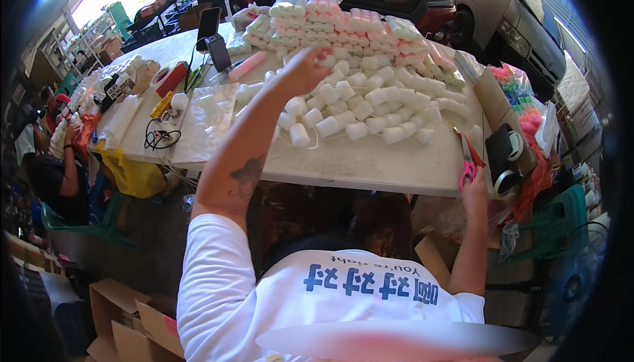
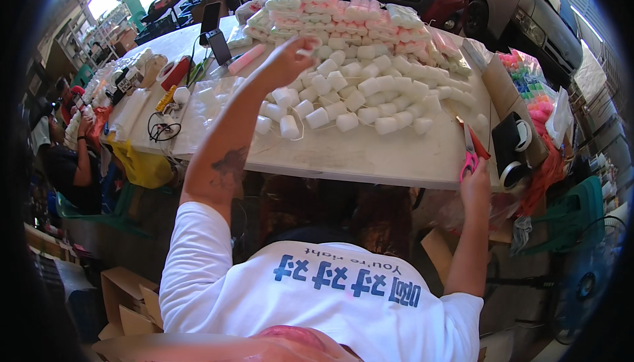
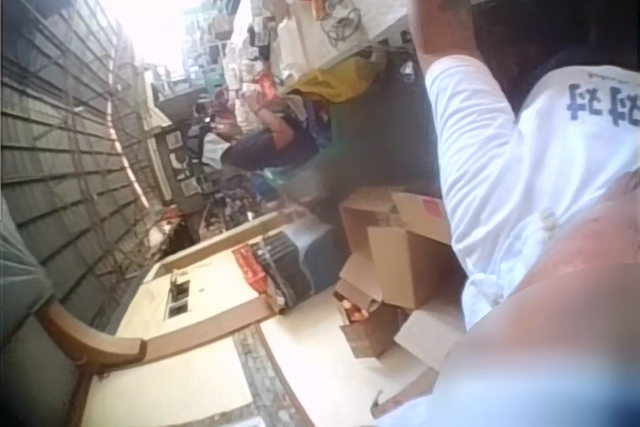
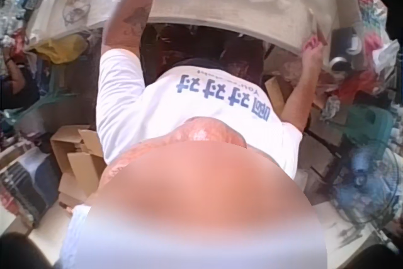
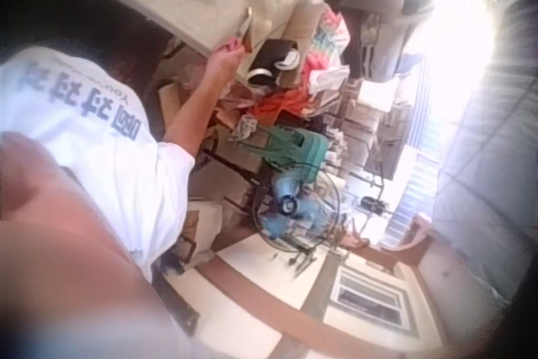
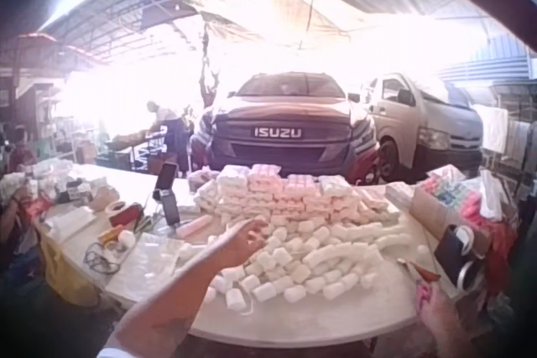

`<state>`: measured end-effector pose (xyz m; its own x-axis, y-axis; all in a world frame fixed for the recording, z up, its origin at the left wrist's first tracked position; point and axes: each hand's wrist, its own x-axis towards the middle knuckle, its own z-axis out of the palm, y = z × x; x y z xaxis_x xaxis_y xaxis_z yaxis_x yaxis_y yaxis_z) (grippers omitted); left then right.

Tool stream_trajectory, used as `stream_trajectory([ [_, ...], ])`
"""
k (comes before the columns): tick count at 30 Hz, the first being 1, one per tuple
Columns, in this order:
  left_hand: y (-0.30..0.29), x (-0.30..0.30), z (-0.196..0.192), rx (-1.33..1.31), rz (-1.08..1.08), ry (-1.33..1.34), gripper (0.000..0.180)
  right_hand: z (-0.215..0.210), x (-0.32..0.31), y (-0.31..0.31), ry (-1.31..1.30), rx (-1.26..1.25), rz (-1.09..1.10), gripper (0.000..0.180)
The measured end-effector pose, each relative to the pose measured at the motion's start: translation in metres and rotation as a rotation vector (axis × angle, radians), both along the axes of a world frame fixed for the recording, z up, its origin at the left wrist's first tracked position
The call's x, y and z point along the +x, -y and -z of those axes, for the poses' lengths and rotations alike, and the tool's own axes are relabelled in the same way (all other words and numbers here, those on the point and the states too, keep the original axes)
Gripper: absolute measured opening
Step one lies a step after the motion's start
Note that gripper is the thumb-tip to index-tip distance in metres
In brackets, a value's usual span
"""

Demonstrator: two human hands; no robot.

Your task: The person repeatedly picks up small white cylindrical foam pieces, threads a string through them, ties a knot, and cuts the excess string with pink scissors. The finished pieces are placed on the table among many others.

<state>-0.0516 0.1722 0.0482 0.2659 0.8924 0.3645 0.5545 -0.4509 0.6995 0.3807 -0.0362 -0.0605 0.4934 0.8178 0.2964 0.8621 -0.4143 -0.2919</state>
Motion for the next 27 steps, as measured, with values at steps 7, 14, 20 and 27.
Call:
stream_trajectory([
  [7, 0.036, -0.07, 0.031, 0.04, 0.076, -0.395, 0.053, -0.044, -0.082, -0.046, 0.209, 0.334, -0.534, 0.032],
  [14, 0.019, -0.066, 0.064, 0.169, 0.083, -0.723, 0.065, -0.02, -0.27, -0.094, -0.106, 0.454, -1.362, 0.028],
  [20, 0.004, -0.076, 0.073, 0.191, -0.005, -0.331, 0.062, -0.088, -0.288, -0.122, -0.768, 0.317, -1.18, 0.013],
  [27, 0.005, -0.06, 0.077, 0.348, -0.195, -0.096, 0.061, -0.22, -0.22, -0.102, -0.937, 0.707, -1.468, 0.012],
])
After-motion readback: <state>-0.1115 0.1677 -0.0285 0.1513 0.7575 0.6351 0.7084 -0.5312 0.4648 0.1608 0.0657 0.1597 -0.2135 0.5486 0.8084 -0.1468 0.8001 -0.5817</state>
